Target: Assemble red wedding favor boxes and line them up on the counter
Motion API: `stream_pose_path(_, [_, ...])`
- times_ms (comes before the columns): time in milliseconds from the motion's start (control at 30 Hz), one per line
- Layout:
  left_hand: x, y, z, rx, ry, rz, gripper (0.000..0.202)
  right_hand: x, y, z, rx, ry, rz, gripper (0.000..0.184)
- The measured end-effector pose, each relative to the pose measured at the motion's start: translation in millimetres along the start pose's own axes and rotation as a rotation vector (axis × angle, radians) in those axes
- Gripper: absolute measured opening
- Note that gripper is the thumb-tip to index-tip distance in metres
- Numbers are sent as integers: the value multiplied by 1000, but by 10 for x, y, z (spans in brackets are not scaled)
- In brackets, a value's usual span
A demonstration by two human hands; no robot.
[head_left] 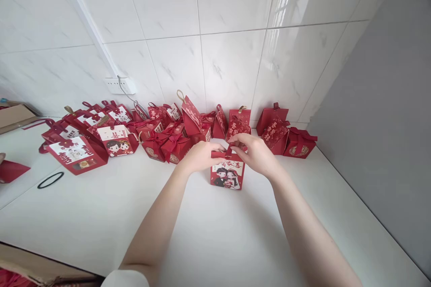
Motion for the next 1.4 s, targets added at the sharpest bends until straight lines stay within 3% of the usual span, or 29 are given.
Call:
stream_pose_path(167, [47,-8,33,-40,-7,70,21,0,66,-20,55,1,35,14])
stream_pose_path(367, [64,-21,-18,-84,9,46,20,-109,-133,251,22,-135,-168,35])
stream_pose_path(500, [63,-20,-52,-47,36,52,20,-121,-276,341,-64,-148,-262,9])
stream_pose_path(733, [50,-49,63,50,-35,0,19,-77,-270,168,5,-72,-258,10])
stream_pose_path(900, [35,-71,90,101,-60,-25,21,-103,-275,174,38,-75,-308,13])
stream_pose_path(1133, [19,-82,-10,-13,15,-89,20,-138,-240,250,76,-147,-299,10])
stream_pose_path(1400, [23,-88,27,-86,-1,-94,20,-132,-204,218,112,-141,-280,12])
Point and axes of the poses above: each hand's wrist, its own x-axis towards the middle knuckle, its own y-axis out of the back of the hand, z = x × y, the point moved 9 cm from there along x, towards the middle knuckle, and after that the axes turned 8 degrees about y, right-handed, at the moved point
